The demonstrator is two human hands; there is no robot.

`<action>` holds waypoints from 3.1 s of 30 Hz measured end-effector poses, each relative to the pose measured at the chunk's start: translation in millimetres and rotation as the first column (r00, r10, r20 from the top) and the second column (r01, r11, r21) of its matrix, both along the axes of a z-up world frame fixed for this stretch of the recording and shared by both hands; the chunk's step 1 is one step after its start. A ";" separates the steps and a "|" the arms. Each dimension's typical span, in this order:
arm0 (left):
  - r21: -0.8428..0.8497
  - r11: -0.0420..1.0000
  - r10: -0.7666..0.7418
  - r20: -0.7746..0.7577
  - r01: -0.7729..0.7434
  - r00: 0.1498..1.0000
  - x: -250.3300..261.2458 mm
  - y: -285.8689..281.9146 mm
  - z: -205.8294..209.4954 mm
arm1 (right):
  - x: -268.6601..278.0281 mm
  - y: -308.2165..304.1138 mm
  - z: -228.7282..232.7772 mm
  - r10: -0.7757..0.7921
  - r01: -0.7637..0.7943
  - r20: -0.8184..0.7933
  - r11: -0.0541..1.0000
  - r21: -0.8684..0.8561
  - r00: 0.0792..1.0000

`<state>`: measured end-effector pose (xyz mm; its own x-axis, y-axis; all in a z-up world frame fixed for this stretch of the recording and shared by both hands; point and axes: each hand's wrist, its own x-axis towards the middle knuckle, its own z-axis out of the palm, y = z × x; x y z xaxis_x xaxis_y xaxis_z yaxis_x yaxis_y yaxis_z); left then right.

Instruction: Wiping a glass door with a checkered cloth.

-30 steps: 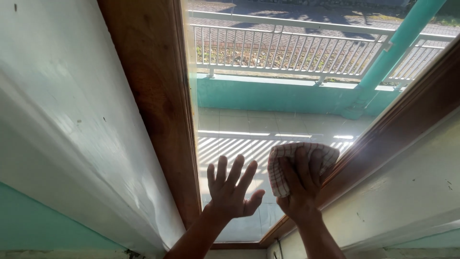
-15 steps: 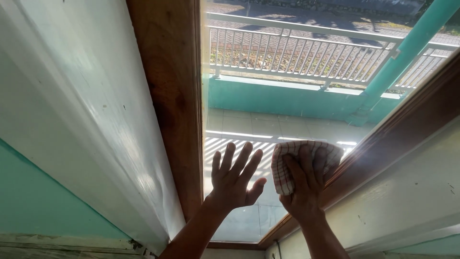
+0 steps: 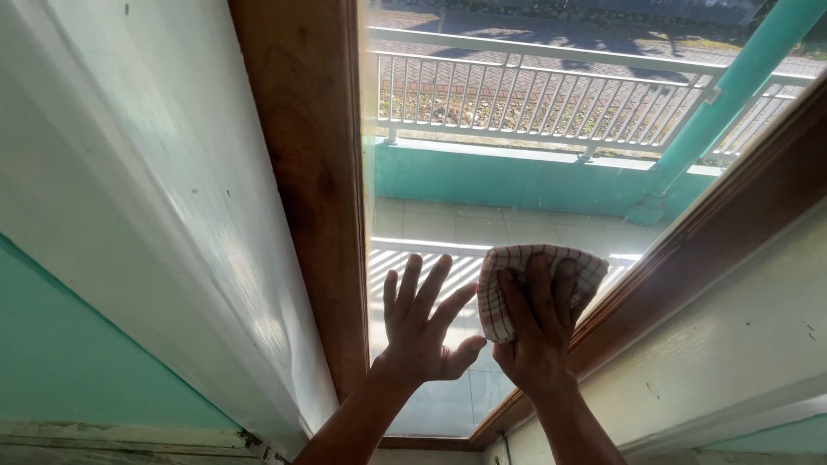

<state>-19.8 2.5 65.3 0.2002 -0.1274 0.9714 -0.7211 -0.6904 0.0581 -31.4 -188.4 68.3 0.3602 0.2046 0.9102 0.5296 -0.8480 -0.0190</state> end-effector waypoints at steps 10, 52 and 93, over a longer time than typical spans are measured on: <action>-0.013 1.000 0.012 -0.002 -0.012 1.000 -4.1 0.7 3.7 | 1.0 -10.3 -42.2 -0.119 0.119 -0.001 0.989 -0.083 0.993; 0.042 0.974 0.217 0.125 -0.224 0.968 18.2 9.3 -11.3 | 7.2 -37.0 -33.2 -0.044 0.044 0.084 0.999 0.010 0.995; -0.147 0.950 0.292 0.117 -0.274 0.949 -7.8 11.4 12.8 | -23.9 9.1 -13.1 -0.094 0.070 -0.123 0.980 -0.184 0.988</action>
